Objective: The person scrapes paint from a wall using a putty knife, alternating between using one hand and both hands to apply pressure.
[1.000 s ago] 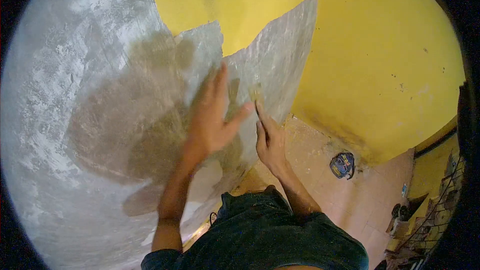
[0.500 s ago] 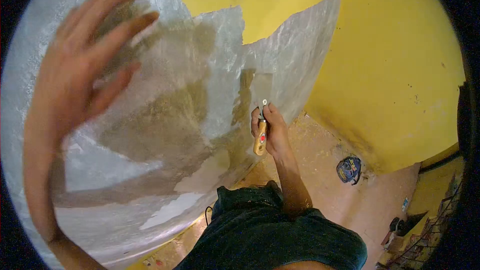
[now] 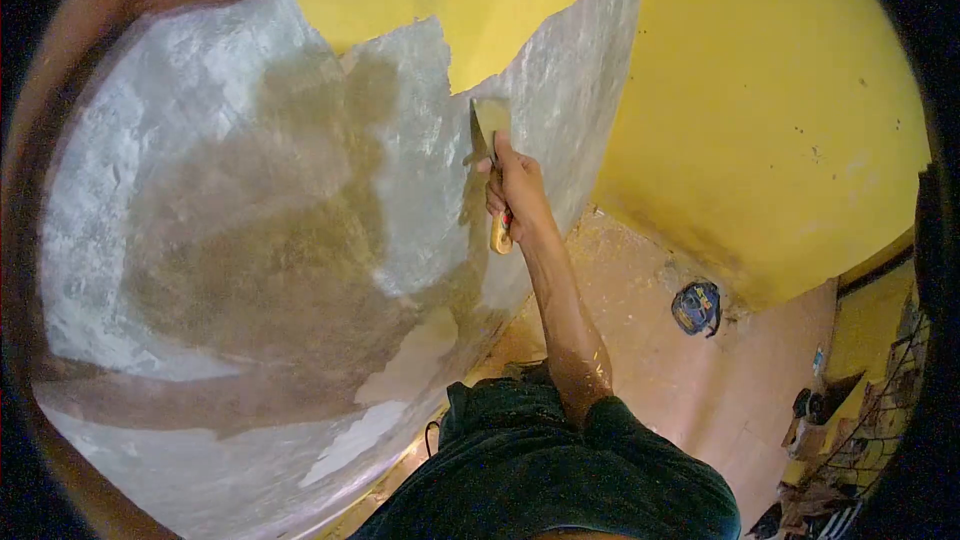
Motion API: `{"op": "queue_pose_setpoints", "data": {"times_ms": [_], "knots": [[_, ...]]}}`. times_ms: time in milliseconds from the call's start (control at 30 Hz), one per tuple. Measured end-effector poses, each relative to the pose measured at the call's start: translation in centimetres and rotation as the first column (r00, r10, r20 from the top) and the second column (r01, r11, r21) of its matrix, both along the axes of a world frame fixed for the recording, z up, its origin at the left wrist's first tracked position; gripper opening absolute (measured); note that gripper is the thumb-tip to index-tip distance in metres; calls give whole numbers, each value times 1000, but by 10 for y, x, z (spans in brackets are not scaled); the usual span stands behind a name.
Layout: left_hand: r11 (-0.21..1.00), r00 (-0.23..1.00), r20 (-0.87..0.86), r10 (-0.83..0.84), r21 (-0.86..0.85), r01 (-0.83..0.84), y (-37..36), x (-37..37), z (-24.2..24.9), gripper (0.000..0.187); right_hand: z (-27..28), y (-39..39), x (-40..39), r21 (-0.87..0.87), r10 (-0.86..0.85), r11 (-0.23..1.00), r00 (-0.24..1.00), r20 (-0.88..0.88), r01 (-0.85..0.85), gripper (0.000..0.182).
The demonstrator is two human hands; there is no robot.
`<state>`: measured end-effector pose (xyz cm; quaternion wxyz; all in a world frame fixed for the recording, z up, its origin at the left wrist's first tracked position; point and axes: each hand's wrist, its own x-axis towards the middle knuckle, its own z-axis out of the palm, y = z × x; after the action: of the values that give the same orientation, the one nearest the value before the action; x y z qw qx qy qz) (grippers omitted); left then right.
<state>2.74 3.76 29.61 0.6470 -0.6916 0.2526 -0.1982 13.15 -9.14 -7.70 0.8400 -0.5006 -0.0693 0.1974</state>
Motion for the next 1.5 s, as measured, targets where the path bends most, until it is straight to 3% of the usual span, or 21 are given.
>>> {"op": "queue_pose_setpoints", "data": {"times_ms": [167,333,400,467,533,600,733,833,933,1000,1133,1200,1333,1433,1500], "knots": [[982,990,43,134,-138,-126,11,-8,-25,68,7,-1,4,39,65,997,995,-74,-62,50],[932,945,-294,140,-284,-226,5,-11,-46,67,11,-5,10,-8,53,999,996,-65,-54,50],[918,920,-366,140,-301,-259,3,-12,-50,68,10,-6,4,-32,90,995,981,-172,-97,50],[907,903,-407,135,-315,-278,3,-10,-54,70,21,-3,7,-29,66,997,990,-127,-70,49],[901,896,-424,131,-326,-286,3,-10,-56,72,21,-4,9,-9,38,999,997,-62,-39,48],[901,894,-433,119,-331,-281,2,-13,-59,75,15,-8,8,-90,74,993,994,-82,-82,47],[895,888,-442,123,-337,-292,1,-14,-59,83,16,-1,4,-32,47,998,989,-138,-52,47],[895,892,-438,113,-345,-283,-1,-12,-59,90,21,-4,10,-47,61,997,996,-58,-64,42],[847,866,-439,240,-341,-408,-10,-14,-61,91,19,2,-3,-62,-55,997,998,-36,53,34],[856,864,-454,217,-337,-391,-7,-15,-59,90,31,4,-5,-39,-104,994,994,-22,103,29],[865,858,-477,189,-333,-376,-2,-17,-62,88,28,6,-4,-1,-59,998,998,-12,59,31],[856,836,-522,167,-344,-385,1,-18,-66,89,15,8,-11,-100,-43,994,999,-13,41,32],[847,800,-574,174,-327,-419,-4,-20,-75,90,31,6,-6,-126,-100,988,994,-47,94,33],[832,789,-575,217,-314,-457,-2,-20,-75,91,30,6,-7,-83,-65,994,997,47,68,33],[861,809,-568,153,-326,-391,6,-19,-78,91,17,8,-19,-94,-13,996,1000,-1,12,34]]}}
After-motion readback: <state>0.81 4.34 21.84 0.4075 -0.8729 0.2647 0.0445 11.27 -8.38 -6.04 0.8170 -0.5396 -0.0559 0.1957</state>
